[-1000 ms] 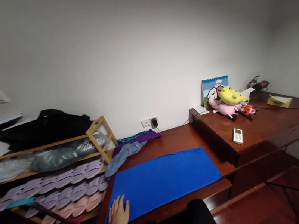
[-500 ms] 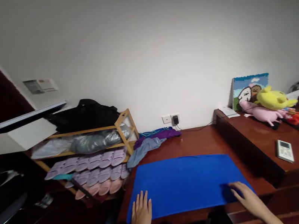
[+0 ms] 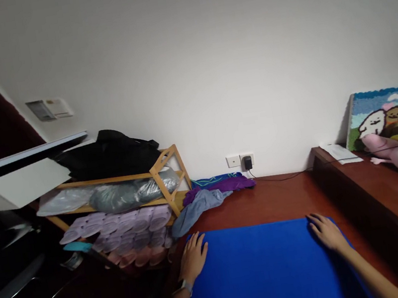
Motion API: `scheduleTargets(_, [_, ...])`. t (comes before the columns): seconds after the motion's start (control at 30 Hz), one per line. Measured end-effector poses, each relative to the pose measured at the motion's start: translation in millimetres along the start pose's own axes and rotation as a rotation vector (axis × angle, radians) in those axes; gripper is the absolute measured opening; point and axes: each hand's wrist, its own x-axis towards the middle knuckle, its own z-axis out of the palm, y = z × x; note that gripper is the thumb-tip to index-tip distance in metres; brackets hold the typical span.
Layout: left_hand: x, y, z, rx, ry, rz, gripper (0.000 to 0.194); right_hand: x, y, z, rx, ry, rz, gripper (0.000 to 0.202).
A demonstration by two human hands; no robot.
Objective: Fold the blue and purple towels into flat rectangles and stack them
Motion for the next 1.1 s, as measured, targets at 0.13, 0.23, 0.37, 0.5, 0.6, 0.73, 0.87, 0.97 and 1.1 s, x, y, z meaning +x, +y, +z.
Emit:
scheduleTargets(0.13, [12.6, -11.2, 23.6, -0.019, -0.048, 0.004, 0.049, 2.1, 20.5, 14.2, -0.109, -0.030, 0.041, 0.062])
scheduleTargets(0.23, [8.5, -18.0, 28.3, -0.016, -0.095, -0.010, 0.052, 0.0, 29.9, 17.9, -0.163, -0.104, 0.083, 0.063])
scheduleTargets(0.37, [5.1, -20.1, 23.6, 0.010, -0.179, -0.038, 0.053, 6.5, 35.9, 9.9, -0.219, -0.177, 0.217, 0.064])
scheduleTargets(0.5, [2.8, -18.6, 22.6, 0.017, -0.161, -0.018, 0.054, 16.8, 6.1, -0.6, -0.264, -0.115, 0.286, 0.064])
scheduleTargets(0.6, [0.9, -17.2, 23.5, 0.017, -0.128, -0.017, 0.055, 15.6, -72.2, 1.6, -0.200, 0.039, 0.071, 0.063])
scheduleTargets(0.73, [0.0, -14.1, 18.0, 0.004, -0.130, -0.040, 0.055, 0.7, -220.0, 23.9, 0.023, -0.057, -0.412, 0.062])
scheduleTargets(0.87, [0.2, -12.0, 11.1, -0.001, -0.145, -0.038, 0.055, -4.2, -297.4, 46.7, 0.075, -0.242, -0.411, 0.071])
scheduleTargets(0.97, [0.8, -12.9, 12.0, 0.001, -0.150, -0.032, 0.053, 6.2, -268.8, 49.5, 0.022, -0.253, -0.277, 0.072])
scheduleTargets(1.1, [2.5, -16.5, 19.4, 0.014, -0.131, -0.032, 0.058, 15.8, -149.5, 37.1, -0.097, -0.188, -0.076, 0.070])
